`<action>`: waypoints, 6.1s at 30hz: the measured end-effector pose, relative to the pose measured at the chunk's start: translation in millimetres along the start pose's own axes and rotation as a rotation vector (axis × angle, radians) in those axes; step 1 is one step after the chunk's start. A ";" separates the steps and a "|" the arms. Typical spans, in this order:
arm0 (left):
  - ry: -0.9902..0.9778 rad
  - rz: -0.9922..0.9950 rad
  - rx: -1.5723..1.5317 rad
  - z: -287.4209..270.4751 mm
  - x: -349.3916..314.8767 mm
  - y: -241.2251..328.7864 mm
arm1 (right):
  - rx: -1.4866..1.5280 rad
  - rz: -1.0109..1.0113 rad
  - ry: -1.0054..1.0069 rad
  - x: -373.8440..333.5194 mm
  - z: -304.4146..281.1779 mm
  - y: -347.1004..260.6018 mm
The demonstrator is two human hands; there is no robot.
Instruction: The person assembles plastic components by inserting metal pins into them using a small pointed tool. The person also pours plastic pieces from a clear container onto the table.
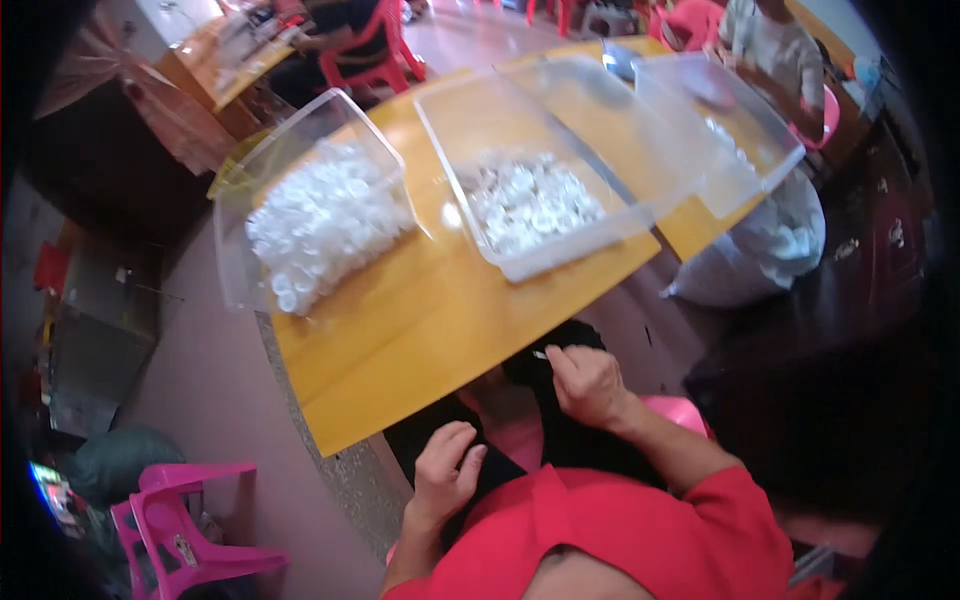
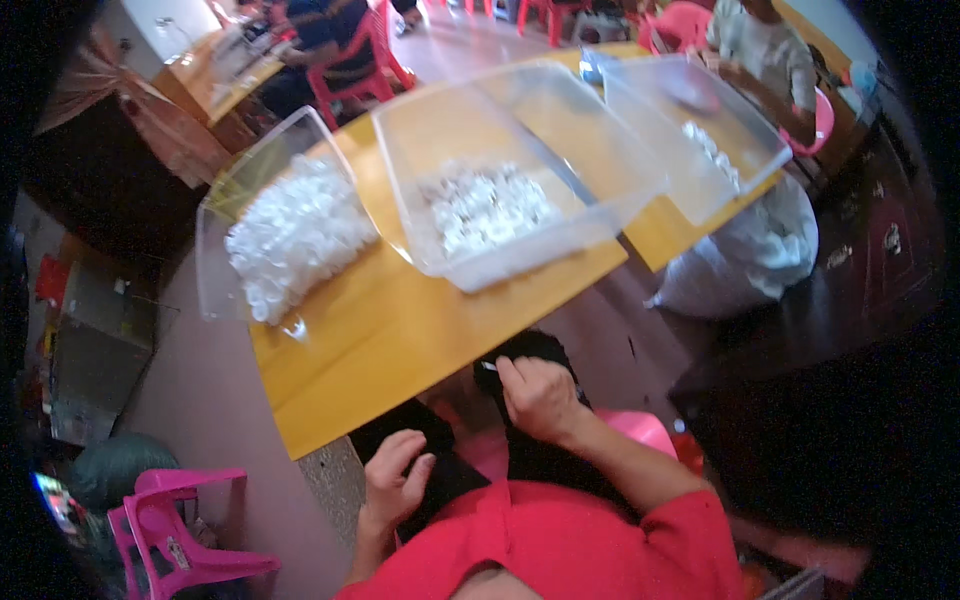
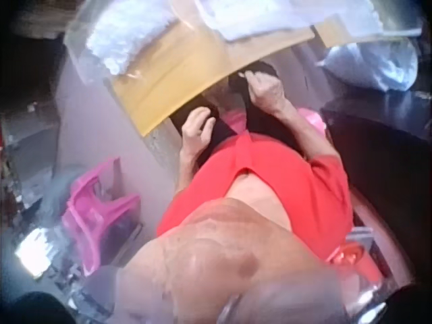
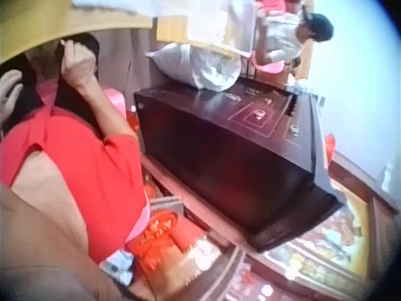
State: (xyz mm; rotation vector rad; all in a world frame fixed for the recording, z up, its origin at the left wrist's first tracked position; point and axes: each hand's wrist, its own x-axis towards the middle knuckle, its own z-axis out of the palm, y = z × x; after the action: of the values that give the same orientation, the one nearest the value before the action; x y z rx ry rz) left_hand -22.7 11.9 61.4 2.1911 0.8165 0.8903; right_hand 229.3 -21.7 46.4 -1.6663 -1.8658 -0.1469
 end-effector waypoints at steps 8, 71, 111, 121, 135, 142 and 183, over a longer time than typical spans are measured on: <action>0.197 -0.110 0.106 -0.3 19.7 -13.4 | 0.093 -0.010 -0.157 -13.4 24.3 -6.5; -0.580 0.193 0.563 52.4 326.2 26.2 | 0.315 -0.118 -0.588 -50.4 0.8 -33.1; 0.226 -0.505 -1.102 -4.2 -150.6 67.1 | 1.017 0.276 -0.430 -89.9 -43.4 -167.6; 0.127 -0.560 -1.205 -18.6 -163.8 49.1 | 0.764 0.010 -0.295 -98.3 -34.1 -170.5; 0.329 -0.461 -1.279 -19.7 -190.9 27.3 | 0.628 -0.184 -0.436 -115.9 -9.1 -185.2; 0.322 -0.454 -1.274 -17.9 -190.8 28.7 | 0.612 -0.193 -0.464 -116.1 -4.9 -185.6; 0.313 -0.584 -1.291 -0.6 -187.9 27.0 | 0.343 -0.120 -0.505 -118.9 -13.9 -182.1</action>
State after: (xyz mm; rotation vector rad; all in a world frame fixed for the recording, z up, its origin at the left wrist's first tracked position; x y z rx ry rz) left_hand -124.0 -141.0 12.5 0.6619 0.6482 1.0200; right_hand 66.3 -166.1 54.2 -1.4359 -2.2004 0.5646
